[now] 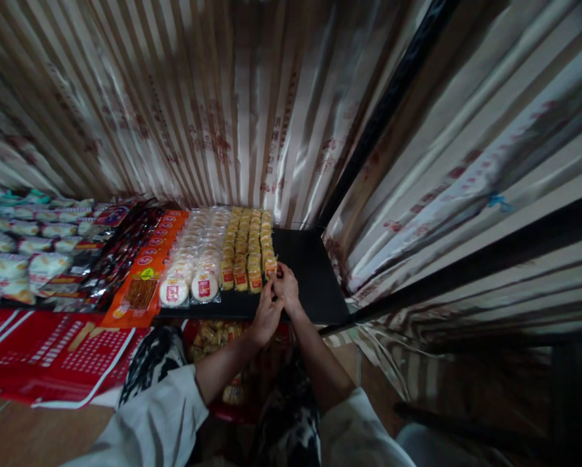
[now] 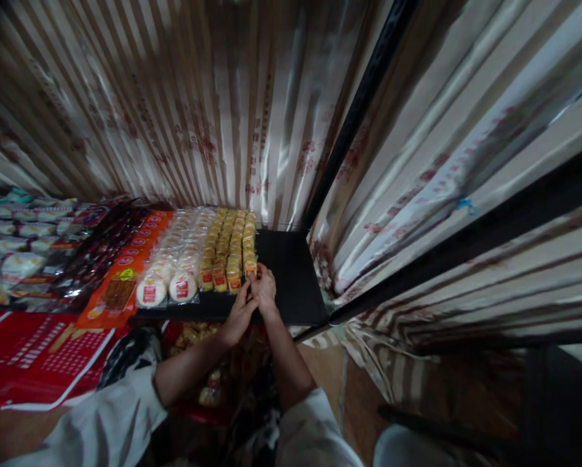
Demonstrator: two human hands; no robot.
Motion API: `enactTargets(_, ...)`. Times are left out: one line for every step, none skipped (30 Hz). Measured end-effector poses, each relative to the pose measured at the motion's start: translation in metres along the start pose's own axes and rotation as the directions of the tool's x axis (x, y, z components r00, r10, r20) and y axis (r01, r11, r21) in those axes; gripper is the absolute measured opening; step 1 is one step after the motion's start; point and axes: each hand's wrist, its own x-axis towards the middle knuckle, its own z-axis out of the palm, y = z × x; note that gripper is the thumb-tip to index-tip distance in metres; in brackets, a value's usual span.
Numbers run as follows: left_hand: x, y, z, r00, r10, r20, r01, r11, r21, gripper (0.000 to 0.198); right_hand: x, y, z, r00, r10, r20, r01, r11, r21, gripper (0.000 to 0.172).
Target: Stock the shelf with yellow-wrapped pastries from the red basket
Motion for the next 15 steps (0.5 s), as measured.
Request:
enactTargets(0.001, -0.002, 0.000, 1.000, -0.002, 0.016, 0.003, 1.000, -0.027, 0.061, 0.000, 0.001, 0.001, 1.000, -0.006, 0.013, 0.005, 0.999, 0.041, 0.039)
enactTargets(0.001, -0.003, 0.000, 1.000, -0.003, 0.031, 0.004, 0.999, -0.053, 0.063, 0.000, 0.003, 0.001, 1.000, -0.012, 0.024, 0.009, 0.996, 0.092, 0.041)
enactTargets(0.002, -0.004, 0.000, 0.999, -0.006, 0.046, 0.009, 0.997, -0.079, 0.064, 0.000, 0.005, 0.001, 0.999, -0.016, 0.033, 0.011, 0.989, 0.145, 0.043)
enactTargets(0.002, -0.005, 0.000, 0.998, -0.010, 0.063, 0.016, 0.994, -0.104, 0.065, -0.001, 0.006, 0.001, 0.999, -0.017, 0.038, 0.009, 0.981, 0.194, 0.044)
enactTargets(0.003, -0.005, 0.000, 0.997, -0.011, 0.080, 0.022, 0.991, -0.129, 0.065, -0.001, 0.007, 0.002, 0.999, -0.014, 0.038, 0.005, 0.972, 0.234, 0.045)
enactTargets(0.003, -0.005, 0.000, 0.996, -0.010, 0.094, 0.024, 0.988, -0.151, 0.064, -0.001, 0.008, 0.002, 0.999, -0.011, 0.032, 0.002, 0.965, 0.261, 0.045)
enactTargets(0.003, -0.005, 0.000, 0.995, -0.006, 0.100, 0.023, 0.985, -0.169, 0.064, -0.001, 0.009, 0.003, 1.000, -0.008, 0.024, 0.001, 0.962, 0.274, 0.044)
enactTargets(0.004, -0.004, 0.001, 0.995, -0.002, 0.097, 0.020, 0.983, -0.182, 0.063, -0.001, 0.009, 0.004, 1.000, -0.008, 0.017, 0.003, 0.961, 0.275, 0.043)
enactTargets(0.004, -0.004, 0.001, 0.996, -0.001, 0.085, 0.017, 0.982, -0.187, 0.062, -0.001, 0.009, 0.005, 1.000, -0.014, 0.012, 0.011, 0.963, 0.268, 0.042)
enactTargets(0.005, -0.003, 0.001, 0.998, 0.001, 0.067, 0.011, 0.983, -0.185, 0.061, -0.001, 0.009, 0.006, 1.000, -0.026, 0.009, 0.023, 0.966, 0.257, 0.041)
enactTargets(0.005, -0.002, 0.001, 0.999, 0.001, 0.046, 0.007, 0.984, -0.179, 0.060, -0.001, 0.009, 0.007, 0.999, -0.042, 0.005, 0.040, 0.969, 0.245, 0.041)
enactTargets(0.005, 0.000, 0.001, 1.000, 0.001, 0.028, 0.004, 0.985, -0.173, 0.059, -0.002, 0.009, 0.008, 0.998, -0.056, -0.002, 0.055, 0.971, 0.234, 0.040)
enactTargets(0.005, 0.001, 0.002, 1.000, 0.001, 0.017, 0.002, 0.985, -0.170, 0.058, -0.002, 0.009, 0.010, 0.998, -0.066, -0.011, 0.067, 0.972, 0.225, 0.040)
enactTargets(0.005, 0.002, 0.002, 1.000, 0.002, 0.013, 0.000, 0.985, -0.170, 0.057, -0.003, 0.009, 0.010, 0.997, -0.069, -0.022, 0.072, 0.973, 0.218, 0.041)
enactTargets(0.004, 0.004, 0.001, 1.000, -0.001, 0.012, 0.003, 0.985, -0.172, 0.057, -0.004, 0.009, 0.011, 0.997, -0.067, -0.031, 0.072, 0.975, 0.210, 0.040)
